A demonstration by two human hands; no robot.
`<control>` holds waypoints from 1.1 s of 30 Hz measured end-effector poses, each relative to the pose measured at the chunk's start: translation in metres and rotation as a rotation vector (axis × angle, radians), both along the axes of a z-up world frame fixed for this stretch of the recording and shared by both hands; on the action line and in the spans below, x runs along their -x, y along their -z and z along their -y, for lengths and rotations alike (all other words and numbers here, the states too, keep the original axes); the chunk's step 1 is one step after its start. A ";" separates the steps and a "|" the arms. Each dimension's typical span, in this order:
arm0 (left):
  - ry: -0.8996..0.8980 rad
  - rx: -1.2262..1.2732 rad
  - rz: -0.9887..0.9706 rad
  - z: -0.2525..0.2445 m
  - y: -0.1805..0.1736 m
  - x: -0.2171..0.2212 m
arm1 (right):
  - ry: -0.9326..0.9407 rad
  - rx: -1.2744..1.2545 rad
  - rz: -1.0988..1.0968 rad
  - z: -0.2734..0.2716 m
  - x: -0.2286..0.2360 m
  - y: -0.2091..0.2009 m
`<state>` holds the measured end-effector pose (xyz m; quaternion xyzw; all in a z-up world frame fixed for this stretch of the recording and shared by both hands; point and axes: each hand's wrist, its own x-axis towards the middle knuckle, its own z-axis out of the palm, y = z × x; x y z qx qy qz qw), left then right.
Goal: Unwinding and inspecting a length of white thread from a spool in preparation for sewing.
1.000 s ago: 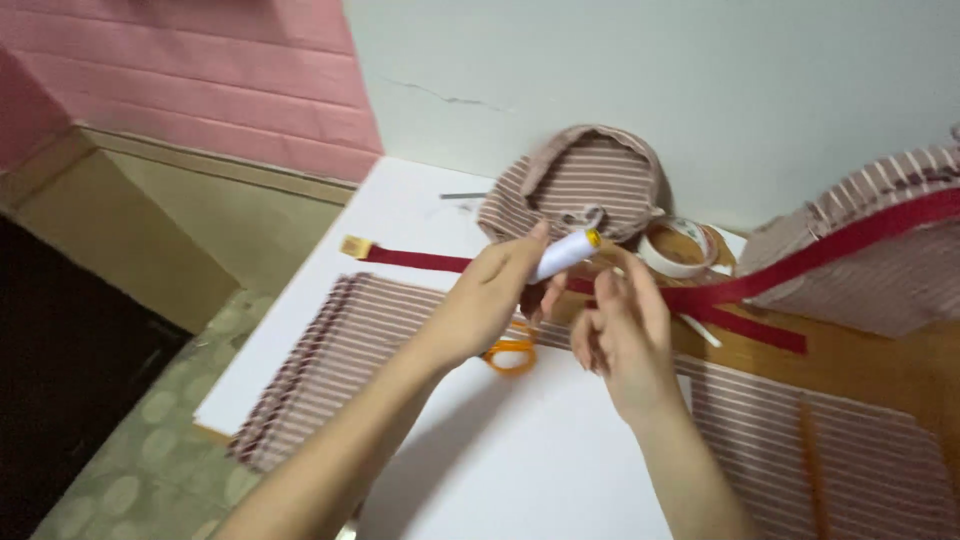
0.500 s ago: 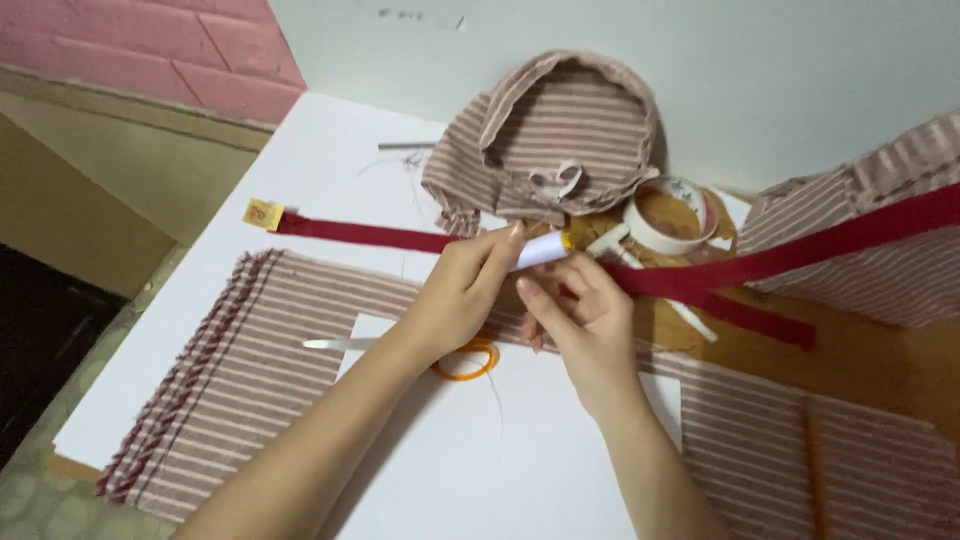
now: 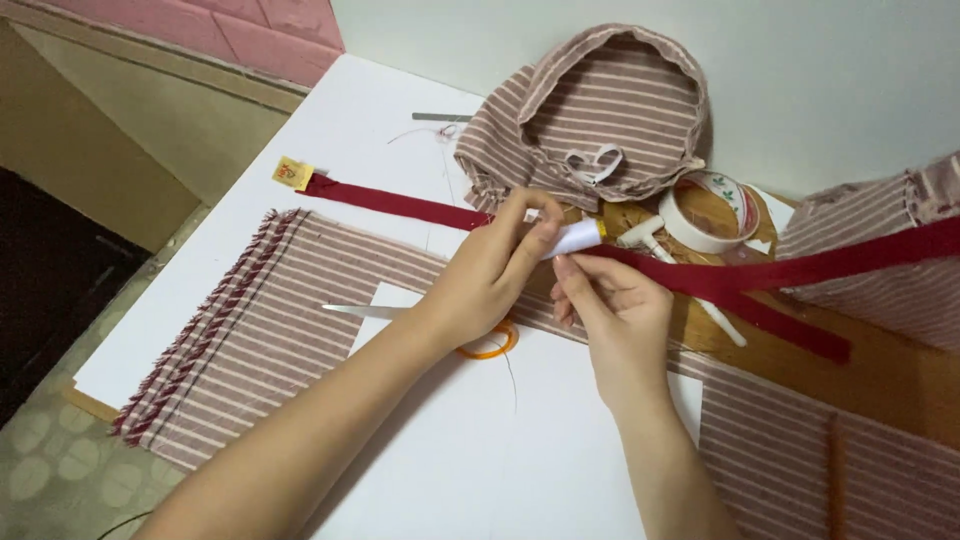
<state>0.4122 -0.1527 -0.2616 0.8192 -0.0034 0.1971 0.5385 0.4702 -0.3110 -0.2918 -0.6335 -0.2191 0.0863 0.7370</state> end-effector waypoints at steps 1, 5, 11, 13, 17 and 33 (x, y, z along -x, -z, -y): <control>0.000 0.000 0.007 0.001 0.000 0.001 | 0.004 0.003 0.011 0.001 0.001 0.001; -0.018 0.014 0.019 0.005 0.005 0.001 | 0.014 0.028 0.030 0.002 0.003 0.001; 0.029 0.035 0.033 0.010 -0.006 0.007 | -0.018 -0.057 -0.058 0.001 0.000 0.010; 0.042 0.037 0.040 0.010 -0.004 0.009 | -0.025 -0.074 -0.077 0.002 0.001 0.008; 0.027 0.066 0.083 0.012 -0.004 0.006 | -0.047 -0.127 -0.149 0.005 -0.004 0.012; -0.073 0.005 0.231 0.007 -0.007 0.006 | -0.156 -0.084 -0.100 0.005 0.003 0.011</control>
